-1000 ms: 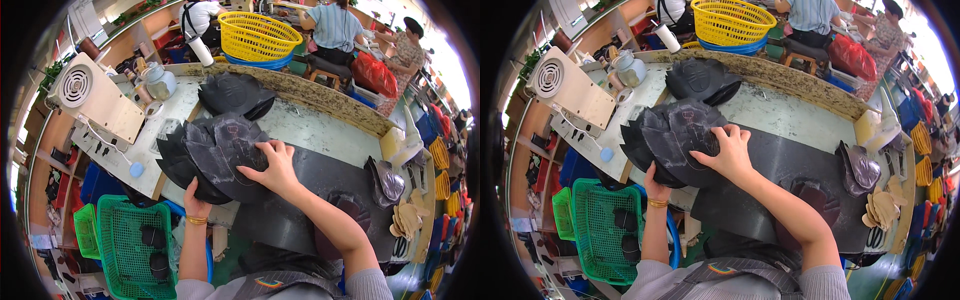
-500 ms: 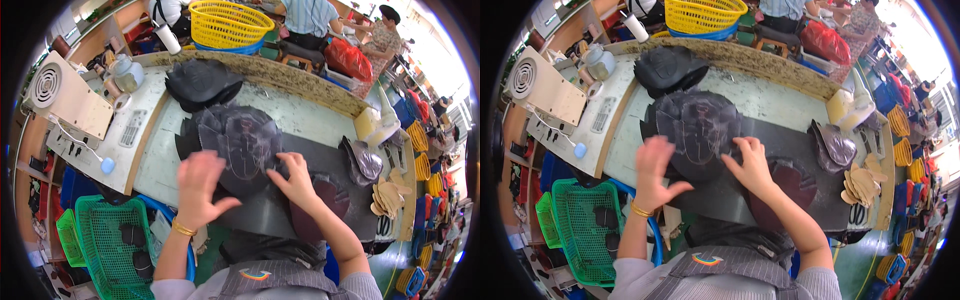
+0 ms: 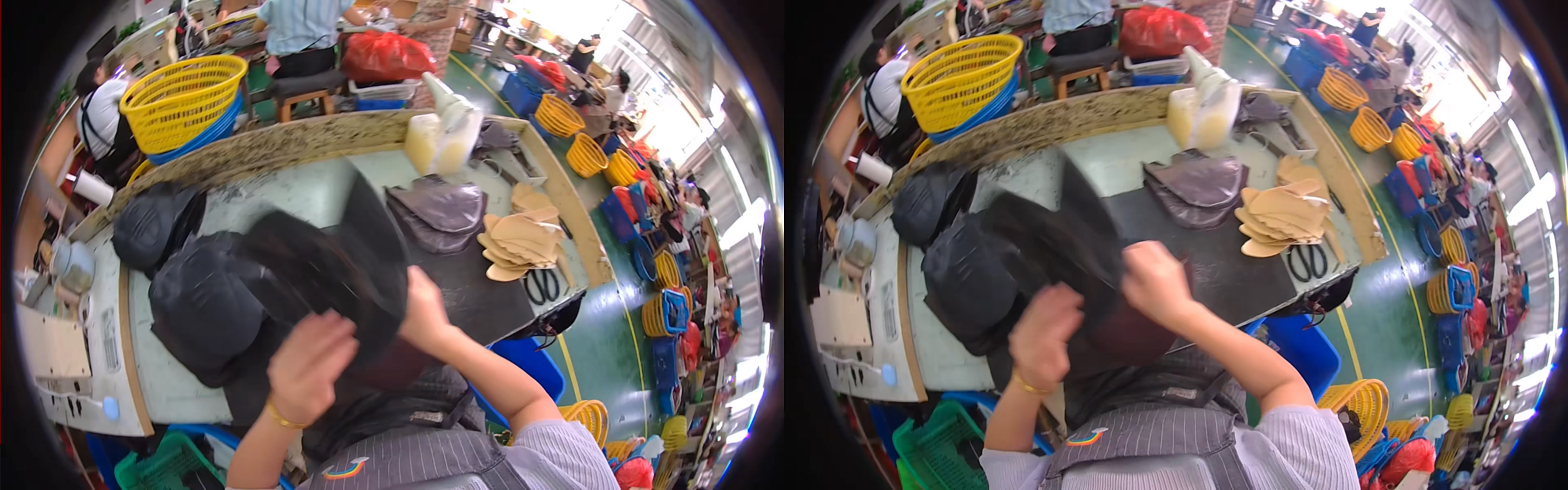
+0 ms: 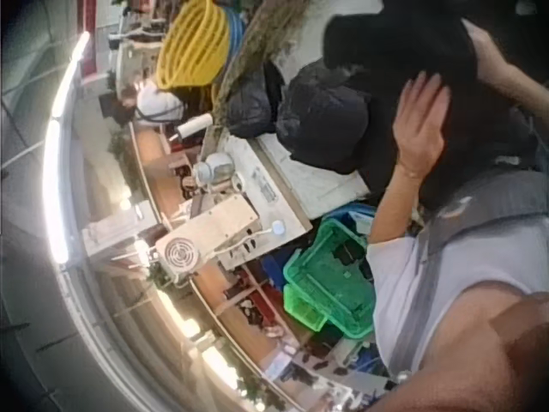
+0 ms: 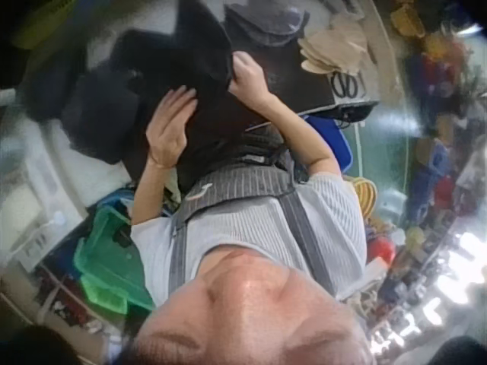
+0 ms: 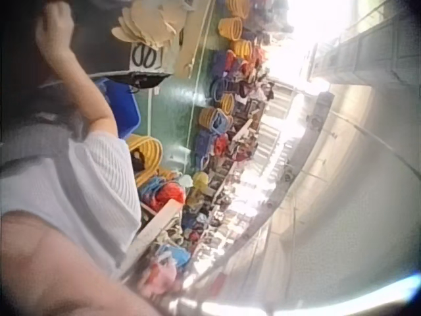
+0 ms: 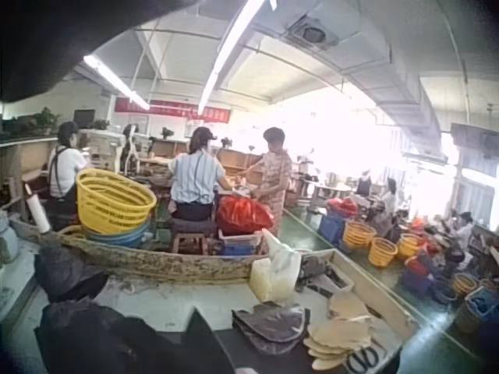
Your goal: The person assembles shoe components by peeling backing from adhesive pads, sticking them onto shoe upper pieces, and pressing fabric layers onto the assemblies by hand.
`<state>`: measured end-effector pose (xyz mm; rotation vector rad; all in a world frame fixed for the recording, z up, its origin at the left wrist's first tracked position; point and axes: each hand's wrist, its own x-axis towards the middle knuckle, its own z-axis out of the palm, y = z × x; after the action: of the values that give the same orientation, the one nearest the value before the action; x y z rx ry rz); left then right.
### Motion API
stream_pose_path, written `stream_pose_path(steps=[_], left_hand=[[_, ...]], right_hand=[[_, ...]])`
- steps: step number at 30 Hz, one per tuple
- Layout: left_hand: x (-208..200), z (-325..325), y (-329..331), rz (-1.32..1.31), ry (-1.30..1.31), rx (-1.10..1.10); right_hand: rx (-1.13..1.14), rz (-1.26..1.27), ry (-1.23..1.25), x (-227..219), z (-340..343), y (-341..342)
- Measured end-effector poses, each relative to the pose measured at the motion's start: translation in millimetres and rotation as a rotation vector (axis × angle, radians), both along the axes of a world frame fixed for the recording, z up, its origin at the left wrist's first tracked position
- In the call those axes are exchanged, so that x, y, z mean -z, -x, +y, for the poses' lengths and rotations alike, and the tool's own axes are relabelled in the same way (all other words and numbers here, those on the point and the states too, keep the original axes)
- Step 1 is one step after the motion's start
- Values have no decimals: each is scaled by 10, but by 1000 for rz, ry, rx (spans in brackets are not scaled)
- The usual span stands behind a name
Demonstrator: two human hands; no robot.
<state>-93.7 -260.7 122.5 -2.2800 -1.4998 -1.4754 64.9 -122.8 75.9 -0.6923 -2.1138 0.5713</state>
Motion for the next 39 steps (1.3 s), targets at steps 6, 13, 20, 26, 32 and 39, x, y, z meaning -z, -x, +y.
stream_pose_path(steps=[6,13,20,26,32,39], left_hand=[[639,89,-388,199,399,277],[327,778,-714,14,327,241],[308,1758,-1491,-121,330,300],[81,1441,-1532,203,-221,211],[-261,1050,-1287,-1436,455,245],[-50,553,-912,-1599,393,234]], right_hand=[[582,-396,-259,14,1335,-1722],[531,-462,-193,40,1611,-1883],[447,-225,-371,-268,1350,-1853],[194,663,801,-434,572,-1381],[11,174,-335,-553,250,-934],[-155,256,-290,-499,-32,-503]])
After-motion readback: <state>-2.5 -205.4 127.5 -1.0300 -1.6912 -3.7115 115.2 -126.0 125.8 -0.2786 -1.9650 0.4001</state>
